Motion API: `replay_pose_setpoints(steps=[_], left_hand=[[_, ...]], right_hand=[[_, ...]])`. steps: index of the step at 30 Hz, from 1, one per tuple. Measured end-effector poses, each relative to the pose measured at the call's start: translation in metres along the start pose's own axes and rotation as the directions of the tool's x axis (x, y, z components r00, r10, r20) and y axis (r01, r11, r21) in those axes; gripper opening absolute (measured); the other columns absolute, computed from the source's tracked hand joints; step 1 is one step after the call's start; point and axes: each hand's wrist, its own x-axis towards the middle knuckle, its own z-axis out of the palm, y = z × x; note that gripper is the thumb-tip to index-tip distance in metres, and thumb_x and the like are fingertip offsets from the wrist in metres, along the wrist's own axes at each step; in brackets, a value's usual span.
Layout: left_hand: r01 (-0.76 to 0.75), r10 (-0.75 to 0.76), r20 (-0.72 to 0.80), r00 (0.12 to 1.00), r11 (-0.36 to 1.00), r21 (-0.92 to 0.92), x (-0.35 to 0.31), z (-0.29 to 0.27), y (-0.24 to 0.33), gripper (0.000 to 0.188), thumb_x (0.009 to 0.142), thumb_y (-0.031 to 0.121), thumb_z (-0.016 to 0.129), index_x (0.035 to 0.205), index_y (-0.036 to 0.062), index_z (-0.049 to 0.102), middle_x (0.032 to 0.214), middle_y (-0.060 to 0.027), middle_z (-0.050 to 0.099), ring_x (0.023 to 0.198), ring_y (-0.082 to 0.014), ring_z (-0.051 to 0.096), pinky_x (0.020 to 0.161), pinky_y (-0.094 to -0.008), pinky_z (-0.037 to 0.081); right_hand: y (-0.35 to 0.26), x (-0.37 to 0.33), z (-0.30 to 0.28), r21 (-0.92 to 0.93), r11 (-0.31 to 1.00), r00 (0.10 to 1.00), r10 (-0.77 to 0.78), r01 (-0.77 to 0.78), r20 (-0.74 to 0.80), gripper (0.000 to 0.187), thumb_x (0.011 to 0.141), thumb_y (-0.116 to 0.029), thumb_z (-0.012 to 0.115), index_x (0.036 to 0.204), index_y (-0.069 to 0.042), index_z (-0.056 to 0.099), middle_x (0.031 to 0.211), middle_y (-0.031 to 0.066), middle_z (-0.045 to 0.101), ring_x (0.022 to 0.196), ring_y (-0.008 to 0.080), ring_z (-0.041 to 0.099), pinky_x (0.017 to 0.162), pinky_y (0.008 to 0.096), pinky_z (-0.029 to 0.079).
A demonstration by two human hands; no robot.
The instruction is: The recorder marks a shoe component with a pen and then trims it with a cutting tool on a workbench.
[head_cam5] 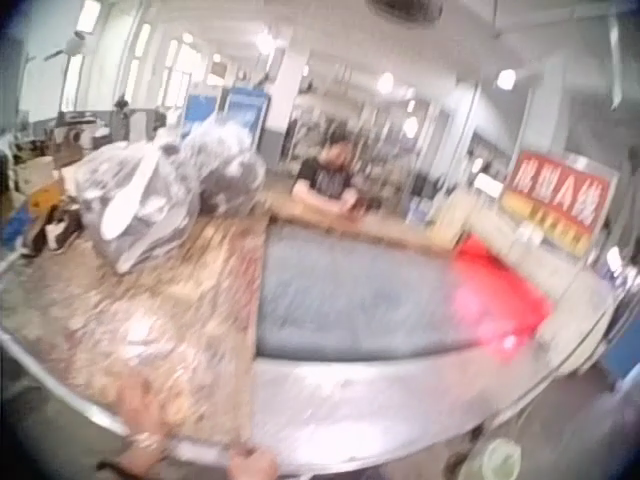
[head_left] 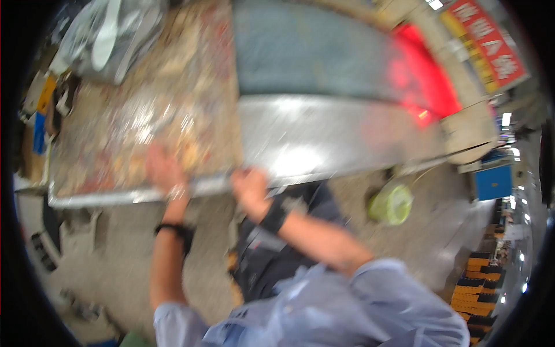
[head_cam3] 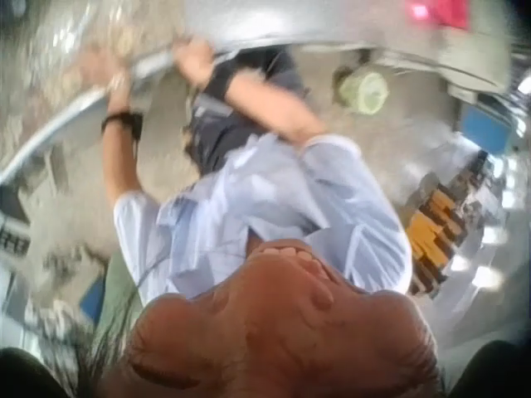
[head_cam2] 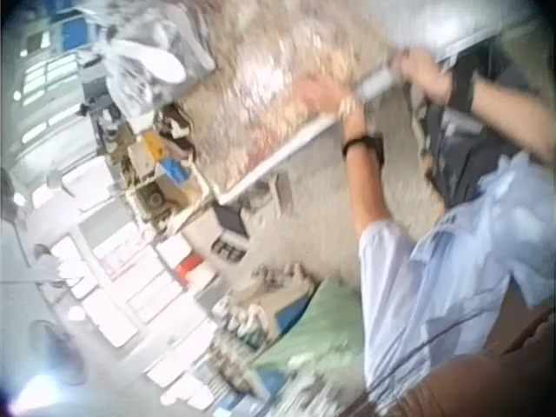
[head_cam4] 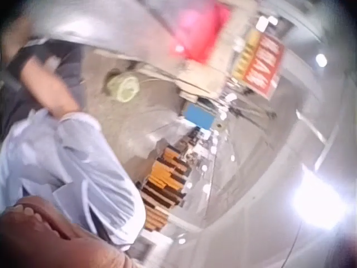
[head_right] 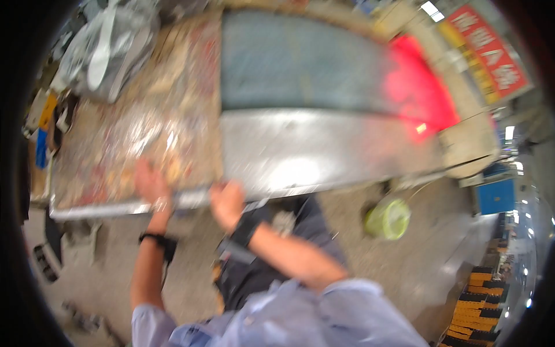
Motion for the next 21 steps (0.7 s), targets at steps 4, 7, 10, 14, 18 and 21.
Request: replay_pose_setpoints(steps=[4, 7, 10, 14, 18, 21], left_hand=[[0.074, -0.074, 0.016, 0.997, 0.997, -0.018, 0.003, -0.021, 0.026, 0.039, 0.085, 0.012, 0.043, 0.122, 0.0026, 0.051, 0.135, -0.0079, 0.045, 0.129, -0.0216, 0.036, 0.108, -0.0401, 0.023], [0.084, -0.083, 0.048, 0.995, 0.996, -0.01, 0.01, -0.027, 0.031, 0.036, 0.088, 0.011, 0.04, 0.122, 0.0032, 0.051, 0.136, -0.0063, 0.045, 0.13, -0.0193, 0.035, 0.109, -0.0383, 0.022], [0.096, -0.095, 0.034, 0.995, 0.994, -0.046, 0.01, -0.03, 0.032, 0.035, 0.089, 0.012, 0.04, 0.122, 0.0029, 0.051, 0.137, -0.0064, 0.044, 0.13, -0.0188, 0.034, 0.109, -0.0374, 0.022], [0.118, -0.116, 0.08, 0.99, 0.993, -0.027, 0.005, -0.026, 0.029, 0.037, 0.089, 0.013, 0.04, 0.124, 0.0034, 0.049, 0.138, -0.0054, 0.042, 0.131, -0.018, 0.032, 0.11, -0.0383, 0.021], [0.096, -0.097, 0.079, 0.992, 0.995, 0.013, 0.002, -0.017, 0.019, 0.039, 0.09, 0.016, 0.038, 0.126, 0.0042, 0.048, 0.138, -0.0056, 0.043, 0.131, -0.0188, 0.033, 0.109, -0.0389, 0.022], [0.007, -0.01, 0.048, 0.999, 0.997, 0.077, 0.012, -0.006, 0.015, 0.042, 0.086, 0.021, 0.042, 0.123, 0.0029, 0.05, 0.132, -0.0115, 0.048, 0.125, -0.0251, 0.04, 0.104, -0.0415, 0.029]], right_hand=[[-0.008, -0.008, 0.003, -0.097, 0.993, 0.99, 0.049, -0.062, -0.135, 0.032, 0.075, -0.029, 0.058, 0.08, 0.002, 0.062, 0.078, 0.0251, 0.062, 0.079, 0.0417, 0.061, 0.07, 0.045, 0.048], [-0.023, -0.01, 0.0, -0.122, 0.99, 0.984, 0.05, -0.072, -0.172, 0.031, 0.072, -0.03, 0.061, 0.079, 0.0, 0.064, 0.074, 0.0217, 0.063, 0.077, 0.0379, 0.063, 0.069, 0.0406, 0.049], [-0.031, -0.012, 0.003, -0.201, 0.974, 0.974, 0.057, -0.102, -0.219, 0.032, 0.072, -0.031, 0.061, 0.08, 0.0, 0.064, 0.076, 0.0224, 0.064, 0.078, 0.0387, 0.062, 0.07, 0.0414, 0.049], [-0.029, -0.013, 0.006, -0.224, 0.969, 0.969, 0.051, -0.106, -0.241, 0.033, 0.07, -0.032, 0.062, 0.082, 0.0, 0.064, 0.08, 0.0233, 0.063, 0.081, 0.04, 0.061, 0.072, 0.0438, 0.049], [-0.018, -0.009, 0.009, -0.253, 0.965, 0.985, 0.022, -0.066, -0.171, 0.038, 0.071, -0.036, 0.06, 0.081, 0.001, 0.063, 0.08, 0.0243, 0.063, 0.08, 0.0406, 0.061, 0.071, 0.0457, 0.048], [-0.013, 0.001, 0.009, -0.25, 0.968, 0.982, -0.056, 0.009, -0.182, 0.038, 0.072, -0.034, 0.057, 0.075, 0.003, 0.062, 0.075, 0.0275, 0.06, 0.072, 0.0401, 0.061, 0.063, 0.0477, 0.046]])
